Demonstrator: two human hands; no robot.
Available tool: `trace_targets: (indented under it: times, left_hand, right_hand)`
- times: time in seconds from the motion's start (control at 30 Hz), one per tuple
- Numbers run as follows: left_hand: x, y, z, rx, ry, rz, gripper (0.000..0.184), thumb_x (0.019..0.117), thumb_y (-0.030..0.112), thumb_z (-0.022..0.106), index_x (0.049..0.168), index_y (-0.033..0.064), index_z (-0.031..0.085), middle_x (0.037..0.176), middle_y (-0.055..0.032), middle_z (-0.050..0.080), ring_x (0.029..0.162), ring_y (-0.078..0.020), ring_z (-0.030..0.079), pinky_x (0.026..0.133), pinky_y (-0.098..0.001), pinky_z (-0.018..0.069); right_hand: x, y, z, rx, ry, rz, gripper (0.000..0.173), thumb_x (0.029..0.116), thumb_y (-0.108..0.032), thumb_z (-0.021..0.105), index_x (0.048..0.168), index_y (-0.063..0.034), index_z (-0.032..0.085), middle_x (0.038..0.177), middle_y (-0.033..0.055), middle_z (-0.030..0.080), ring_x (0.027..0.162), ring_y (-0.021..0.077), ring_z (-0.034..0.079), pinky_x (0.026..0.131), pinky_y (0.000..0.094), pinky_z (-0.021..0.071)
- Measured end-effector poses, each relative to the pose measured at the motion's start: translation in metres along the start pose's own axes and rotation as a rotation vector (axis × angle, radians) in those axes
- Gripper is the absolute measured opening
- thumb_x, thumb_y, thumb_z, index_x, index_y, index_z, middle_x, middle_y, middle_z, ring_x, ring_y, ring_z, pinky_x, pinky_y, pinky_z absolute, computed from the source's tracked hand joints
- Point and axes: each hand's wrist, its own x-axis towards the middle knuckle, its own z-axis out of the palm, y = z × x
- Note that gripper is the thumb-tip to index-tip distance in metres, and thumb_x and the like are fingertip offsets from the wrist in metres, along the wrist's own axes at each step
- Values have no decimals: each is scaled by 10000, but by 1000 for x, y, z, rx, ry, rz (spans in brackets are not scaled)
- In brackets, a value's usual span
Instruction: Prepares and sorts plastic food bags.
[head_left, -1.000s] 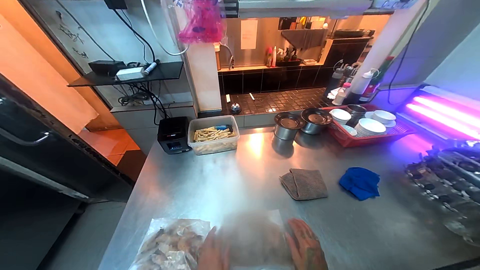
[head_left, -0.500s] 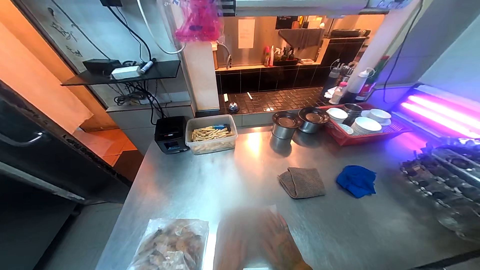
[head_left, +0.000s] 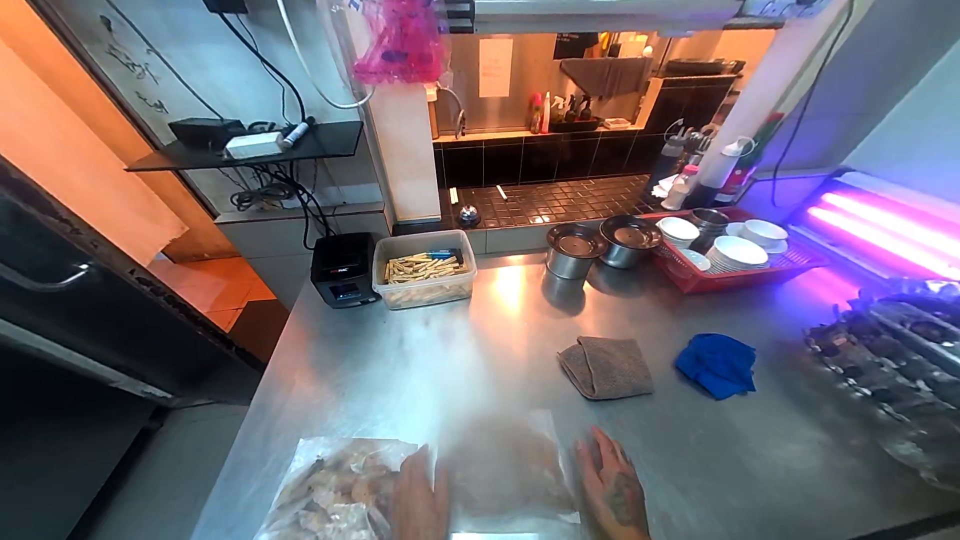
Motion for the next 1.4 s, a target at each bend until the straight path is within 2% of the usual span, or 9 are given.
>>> trace_targets:
  times: [0.13, 0.33, 0.43, 0.6, 0.83, 0.97, 1.1, 1.2, 1.4]
  left_hand:
    - [8, 25, -8, 123, -375, -338, 626, 1020, 531, 520, 1339, 4, 626, 1312, -243, 634, 1182, -401, 642, 998, -581, 502]
    - [12, 15, -20, 42, -523, -465, 760, 961, 678, 527, 1280, 1, 657, 1175, -231, 710, 1165, -399, 659, 1005, -614, 484]
    - [7, 19, -12, -77, -514, -461, 663, 1020, 532, 549, 1355, -39, 571, 1175, -265, 693, 1140, -417, 665, 1001, -606, 494]
    - [25, 17, -2, -402, -379, -427, 448, 1061, 297, 563, 1362, -33, 536, 1007, -234, 701, 806, -326, 698, 783, -513, 573]
    - [-28, -15, 0, -336, -436, -406, 543, 1027, 325, 607, 1419, -32, 487, 923, -220, 702, 804, -343, 699, 791, -547, 570]
    - [-14, -12, -24, -28, -383, -272, 616, 1016, 490, 567, 1357, -23, 587, 1118, -231, 712, 1077, -399, 684, 964, -603, 516]
    - [34, -1, -9, 23, -231, -41, 525, 1047, 363, 544, 1426, -1, 565, 1438, -245, 556, 1277, -401, 593, 1079, -535, 479]
    - [74, 5, -1, 176, -495, 25, 496, 1063, 389, 499, 1437, 74, 584, 1421, -211, 580, 1335, -399, 533, 1123, -527, 424]
    - [97, -7, -15, -88, -716, 68, 355, 1044, 306, 571, 1188, 9, 704, 1170, -197, 686, 1127, -311, 657, 1037, -485, 495]
  right_hand:
    - [-8, -23, -1, 33, -314, 361, 589, 1013, -527, 548, 1312, -29, 647, 1062, 203, 733, 1004, 362, 703, 912, 564, 528]
    - [-19, -31, 3, 142, -438, 499, 666, 921, -572, 683, 1298, -25, 624, 1122, 215, 713, 1039, 347, 695, 907, 546, 532]
    - [-18, -24, 17, 333, -442, 528, 511, 947, -447, 710, 1183, 4, 666, 1035, 201, 704, 894, 307, 694, 790, 509, 562]
    - [-9, -31, 20, 513, -324, 454, 369, 951, -306, 741, 1106, 23, 677, 839, 124, 662, 652, 189, 607, 625, 385, 535]
    - [-42, -2, 1, 342, -466, 422, 488, 905, -355, 774, 1214, 5, 661, 932, 152, 714, 777, 241, 676, 743, 449, 560]
    - [-15, 2, -14, 126, -440, 332, 561, 946, -525, 666, 1202, -26, 694, 1040, 177, 730, 978, 322, 700, 895, 548, 540]
    - [43, -10, 5, 210, -385, 220, 557, 999, -431, 636, 1355, -3, 613, 1225, 191, 685, 1152, 314, 650, 1040, 507, 485]
    - [69, -22, 18, 217, -517, 218, 546, 979, -346, 682, 1400, -16, 575, 1240, 203, 670, 1139, 305, 647, 1025, 488, 490]
    - [70, -16, 7, 409, -530, 155, 182, 907, -204, 761, 955, -32, 727, 872, 78, 690, 809, 156, 646, 781, 369, 535]
